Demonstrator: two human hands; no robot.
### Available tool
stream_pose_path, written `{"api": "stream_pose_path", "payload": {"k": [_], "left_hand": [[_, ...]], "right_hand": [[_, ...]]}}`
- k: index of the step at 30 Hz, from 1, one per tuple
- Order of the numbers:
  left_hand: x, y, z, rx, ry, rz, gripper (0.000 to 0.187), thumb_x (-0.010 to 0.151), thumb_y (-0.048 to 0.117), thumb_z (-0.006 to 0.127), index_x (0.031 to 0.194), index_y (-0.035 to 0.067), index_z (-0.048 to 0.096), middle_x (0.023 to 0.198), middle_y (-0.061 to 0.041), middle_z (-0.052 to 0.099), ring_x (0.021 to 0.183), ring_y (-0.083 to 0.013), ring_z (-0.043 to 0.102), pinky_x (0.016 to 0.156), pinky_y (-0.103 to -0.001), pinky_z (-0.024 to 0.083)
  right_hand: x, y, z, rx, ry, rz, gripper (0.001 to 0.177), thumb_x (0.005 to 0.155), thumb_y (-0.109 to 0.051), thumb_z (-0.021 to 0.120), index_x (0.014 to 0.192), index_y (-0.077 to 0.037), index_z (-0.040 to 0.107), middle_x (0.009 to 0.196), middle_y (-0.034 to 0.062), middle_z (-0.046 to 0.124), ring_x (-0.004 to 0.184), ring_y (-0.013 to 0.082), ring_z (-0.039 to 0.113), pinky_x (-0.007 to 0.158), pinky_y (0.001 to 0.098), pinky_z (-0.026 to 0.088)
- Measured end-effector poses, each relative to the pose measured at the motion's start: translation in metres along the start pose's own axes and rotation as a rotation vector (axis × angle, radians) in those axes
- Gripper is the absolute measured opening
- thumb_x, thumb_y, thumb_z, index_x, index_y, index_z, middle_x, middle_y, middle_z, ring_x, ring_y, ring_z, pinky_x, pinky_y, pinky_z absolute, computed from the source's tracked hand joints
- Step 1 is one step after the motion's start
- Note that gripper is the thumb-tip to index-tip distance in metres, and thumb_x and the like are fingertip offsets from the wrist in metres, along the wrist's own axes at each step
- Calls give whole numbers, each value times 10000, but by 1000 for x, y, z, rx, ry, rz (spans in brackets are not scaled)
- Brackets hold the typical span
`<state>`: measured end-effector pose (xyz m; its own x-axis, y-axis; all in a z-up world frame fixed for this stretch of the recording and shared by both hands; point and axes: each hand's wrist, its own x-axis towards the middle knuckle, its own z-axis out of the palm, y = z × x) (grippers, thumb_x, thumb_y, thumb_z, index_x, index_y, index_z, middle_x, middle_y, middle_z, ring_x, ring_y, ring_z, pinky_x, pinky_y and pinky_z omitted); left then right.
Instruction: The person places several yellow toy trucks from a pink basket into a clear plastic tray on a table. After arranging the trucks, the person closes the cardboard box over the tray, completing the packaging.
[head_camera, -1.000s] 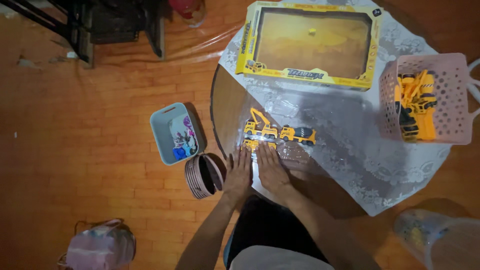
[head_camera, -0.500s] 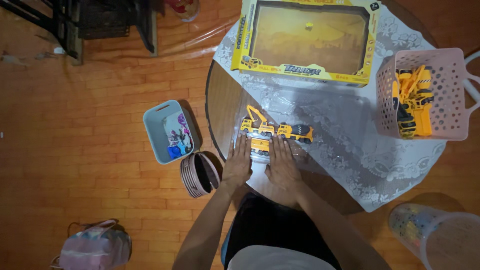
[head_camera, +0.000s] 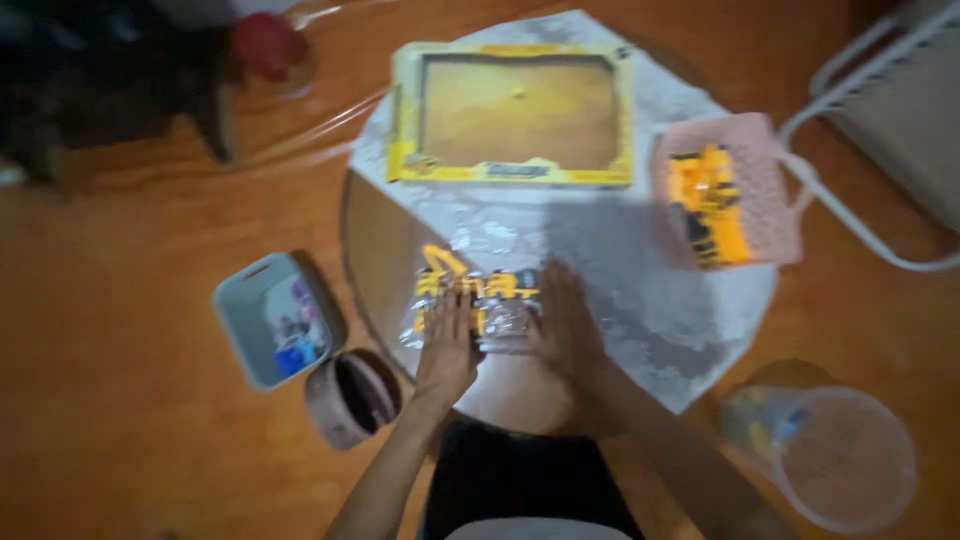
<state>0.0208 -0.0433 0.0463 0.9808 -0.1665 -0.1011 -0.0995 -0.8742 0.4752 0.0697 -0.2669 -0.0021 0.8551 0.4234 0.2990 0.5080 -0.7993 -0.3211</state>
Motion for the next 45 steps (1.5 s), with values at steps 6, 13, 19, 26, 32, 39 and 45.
{"api": "stream_pose_path", "payload": {"k": [6,13,19,26,32,39,45], "left_hand": [[29,56,19,-356,5,158,402,849,27,647,1252,32,635,1367,-203,612,1190,-393,612,1032,-456,492],[8,96,34,-527,-83,134,388,813,-7,671,1197,42,699,1093,-229,711,997,-406,671,840,-448,557],[-13,90,41,-652,-108,78,419,783,-30,636,1187,57,699,1055,-180,744,919,-336,733,796,-389,588],[-24,77,50,-728,-90,-21,362,824,-4,650,1168,84,720,1046,-155,783,918,-298,773,774,-359,601],[-22,96,12,-731,-23,26,340,835,-11,634,1147,87,729,1044,-162,787,936,-299,766,778,-359,597],[-19,124,-39,-797,32,128,383,853,3,642,1229,38,703,1094,-162,771,981,-260,751,857,-353,576],[-24,102,-98,-811,392,-131,219,944,34,622,1120,53,749,898,-86,751,846,-174,704,752,-283,554]], "right_hand": [[6,173,-69,-218,68,290,408,911,-143,659,1295,-15,608,1405,211,558,1346,390,524,1115,512,430],[-19,287,-85,313,-61,562,465,895,-260,806,1294,-64,668,1093,113,761,970,197,739,836,340,586],[-13,264,-95,500,-171,645,584,818,-244,780,1358,-76,632,991,87,768,851,137,717,776,312,570],[-15,285,-94,354,-105,647,484,872,-245,781,1296,-38,675,995,89,760,851,131,708,767,291,558],[-10,303,-122,580,125,750,396,935,-222,691,1266,-6,699,971,90,758,773,142,667,697,298,549],[33,221,-260,1010,372,617,384,965,-167,593,1328,-60,656,1191,36,701,1031,159,667,893,302,550],[57,106,-362,1249,371,195,305,1055,-115,561,1287,57,658,1169,131,691,1034,214,696,943,354,597]]}}
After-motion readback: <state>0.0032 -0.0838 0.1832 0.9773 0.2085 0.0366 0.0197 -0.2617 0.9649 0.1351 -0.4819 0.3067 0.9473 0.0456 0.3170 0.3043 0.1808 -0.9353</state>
